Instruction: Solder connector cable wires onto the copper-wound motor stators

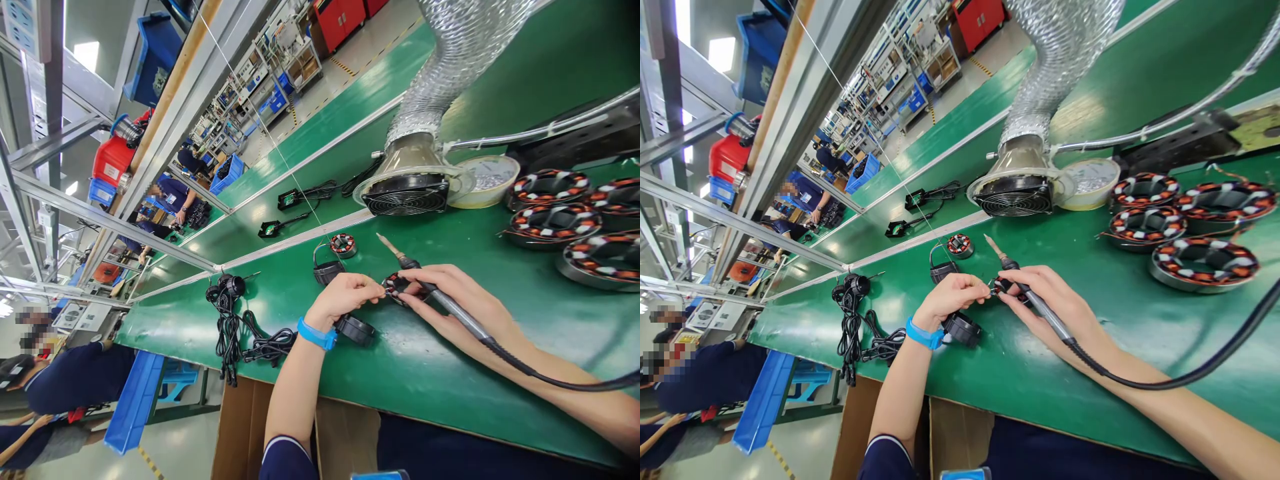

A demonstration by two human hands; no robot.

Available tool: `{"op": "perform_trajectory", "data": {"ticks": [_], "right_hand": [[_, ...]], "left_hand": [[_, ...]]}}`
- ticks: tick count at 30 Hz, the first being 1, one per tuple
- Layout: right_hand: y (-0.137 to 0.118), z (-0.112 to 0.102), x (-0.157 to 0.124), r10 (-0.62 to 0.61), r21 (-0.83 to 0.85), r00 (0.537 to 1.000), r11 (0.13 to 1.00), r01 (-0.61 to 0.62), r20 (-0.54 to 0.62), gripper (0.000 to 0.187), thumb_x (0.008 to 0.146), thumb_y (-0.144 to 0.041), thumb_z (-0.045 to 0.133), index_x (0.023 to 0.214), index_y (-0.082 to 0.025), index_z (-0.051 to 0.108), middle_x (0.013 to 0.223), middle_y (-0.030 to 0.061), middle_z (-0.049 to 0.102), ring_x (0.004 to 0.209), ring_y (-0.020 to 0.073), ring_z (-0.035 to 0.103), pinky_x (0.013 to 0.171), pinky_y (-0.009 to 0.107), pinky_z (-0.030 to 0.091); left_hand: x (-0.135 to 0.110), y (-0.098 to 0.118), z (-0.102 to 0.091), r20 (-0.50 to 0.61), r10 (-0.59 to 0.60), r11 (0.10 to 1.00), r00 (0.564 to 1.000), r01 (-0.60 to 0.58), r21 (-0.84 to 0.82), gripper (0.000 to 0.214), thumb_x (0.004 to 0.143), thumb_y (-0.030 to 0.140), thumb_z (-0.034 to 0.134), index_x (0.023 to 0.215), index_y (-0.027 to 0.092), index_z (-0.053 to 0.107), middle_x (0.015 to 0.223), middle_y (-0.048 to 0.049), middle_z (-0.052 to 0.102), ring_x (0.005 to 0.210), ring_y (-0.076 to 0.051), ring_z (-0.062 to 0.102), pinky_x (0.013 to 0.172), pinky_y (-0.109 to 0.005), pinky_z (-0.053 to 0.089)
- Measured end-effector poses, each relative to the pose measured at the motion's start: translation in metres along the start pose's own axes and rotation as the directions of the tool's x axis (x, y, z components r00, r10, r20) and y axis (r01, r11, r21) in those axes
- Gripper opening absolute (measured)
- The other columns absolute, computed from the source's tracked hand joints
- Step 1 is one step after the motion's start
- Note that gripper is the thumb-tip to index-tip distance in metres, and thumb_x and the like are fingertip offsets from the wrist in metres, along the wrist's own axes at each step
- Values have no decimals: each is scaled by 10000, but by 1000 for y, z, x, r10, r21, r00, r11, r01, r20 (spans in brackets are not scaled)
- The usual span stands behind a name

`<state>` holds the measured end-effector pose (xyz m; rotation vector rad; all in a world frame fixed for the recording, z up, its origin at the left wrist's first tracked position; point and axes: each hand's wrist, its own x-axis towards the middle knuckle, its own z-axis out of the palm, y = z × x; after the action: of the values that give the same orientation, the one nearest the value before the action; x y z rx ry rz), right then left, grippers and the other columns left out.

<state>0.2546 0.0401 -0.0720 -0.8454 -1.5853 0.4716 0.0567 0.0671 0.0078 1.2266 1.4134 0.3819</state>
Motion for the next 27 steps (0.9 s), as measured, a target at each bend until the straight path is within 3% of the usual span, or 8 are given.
{"op": "perform_trajectory", "data": {"ticks": [5,10,24,27], "right_hand": [[-6,-15,-6,-114,-185,982,979,85,-150,98,1021,-267,657,1019,-267,755,910,-13,817,753,136,772,723,229,580],[-5,-23,-14,-133,-314,978,946,76,-163,341,1047,-308,547,766,-283,739,690,-27,773,579,149,726,562,265,523],[-17,-23,-2,-295,-382,949,894,232,-115,270,1087,-261,511,854,-257,648,660,-45,758,533,124,707,488,258,454],[-11,-21,-9,-177,-364,976,924,120,-126,355,1085,-341,501,788,-270,684,660,-30,759,543,140,704,518,270,476]], "left_hand": [[2,-2,1,-29,23,999,999,-22,32,189,864,297,723,773,135,688,704,16,614,623,-82,427,610,-249,293],[6,-9,2,-70,101,989,992,-93,116,191,887,277,715,756,142,686,730,2,637,727,-118,523,722,-263,381],[7,-13,5,-92,137,986,986,-127,109,180,923,260,700,786,143,691,758,1,658,756,-132,550,784,-270,412],[6,-11,6,-98,123,988,987,-112,110,177,924,259,696,789,144,693,765,1,663,764,-133,558,808,-272,423]]}}
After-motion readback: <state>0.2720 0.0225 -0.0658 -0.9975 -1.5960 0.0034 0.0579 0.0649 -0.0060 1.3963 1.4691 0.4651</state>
